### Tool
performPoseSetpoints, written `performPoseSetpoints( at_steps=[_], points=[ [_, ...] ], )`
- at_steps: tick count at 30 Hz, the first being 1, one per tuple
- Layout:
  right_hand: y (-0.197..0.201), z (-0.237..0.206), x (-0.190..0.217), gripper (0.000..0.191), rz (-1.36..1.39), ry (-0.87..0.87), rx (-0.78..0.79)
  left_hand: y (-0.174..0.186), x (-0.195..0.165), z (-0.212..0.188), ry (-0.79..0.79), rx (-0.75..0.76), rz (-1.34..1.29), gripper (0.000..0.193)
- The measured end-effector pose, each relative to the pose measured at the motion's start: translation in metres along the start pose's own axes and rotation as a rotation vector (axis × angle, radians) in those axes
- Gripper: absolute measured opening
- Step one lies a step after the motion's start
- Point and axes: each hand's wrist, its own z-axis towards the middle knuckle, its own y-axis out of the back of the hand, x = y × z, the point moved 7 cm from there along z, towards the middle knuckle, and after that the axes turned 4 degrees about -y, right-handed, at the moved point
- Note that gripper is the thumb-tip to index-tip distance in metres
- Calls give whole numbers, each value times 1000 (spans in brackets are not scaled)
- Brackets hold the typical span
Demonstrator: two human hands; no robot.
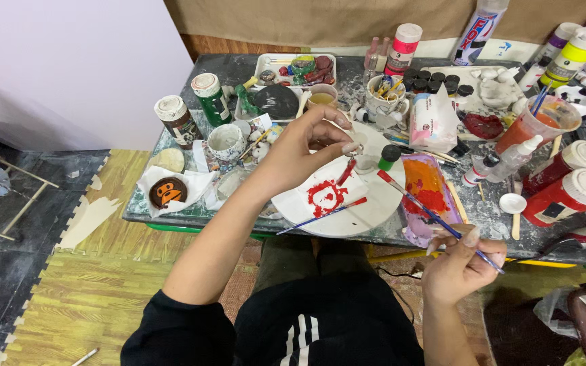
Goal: The person paints a small heart-shaped object red using a brush and red paint from a palette. They wipe the brush on a paper towel, apply multiple coats, and use a hair dryer to dry the paint between applications.
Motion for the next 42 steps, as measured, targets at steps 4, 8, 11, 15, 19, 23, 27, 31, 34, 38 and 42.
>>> performPoseSetpoints(
  at_steps=[4, 8, 11, 15, 19, 23, 27, 31, 34, 38, 42],
  points=[
    [1, -1, 5, 27, 16, 35, 12, 0, -3, -1, -10, -10, 43, 29],
    [-6, -8, 13, 26, -9, 96, 82, -3, -6, -4, 16, -28, 52, 30],
    [-14, -10, 18, 25, -70, 186, 144, -5, -11, -5, 6, -36, 99, 29],
    [-31, -11, 27, 23, -247, 404, 265, -6, -14, -7, -3, -55, 160, 31],
    [-36, -17, 37, 26, -366, 365, 351, -6, -14, -10, 1, -63, 173, 32],
    [-38, -17, 42, 26, -323, 356, 298, -4, -9, -11, 44, -81, 195, 31],
    [-44, -18, 39, 24, -364, 394, 330, -6, -8, -11, 48, -84, 204, 31],
    [-36, -19, 30, 14, -400, 332, 328, -5, -9, -14, 49, -84, 168, 32],
    [-26, -19, 28, 23, -393, 388, 300, -3, -8, -16, 63, -93, 217, 31],
    [-13, -19, 24, 23, -306, 329, 242, -4, -5, -18, 82, -90, 220, 31],
    [-16, -22, 23, 16, -133, 218, 303, -9, -2, -24, 84, -90, 233, 30]
  ],
)
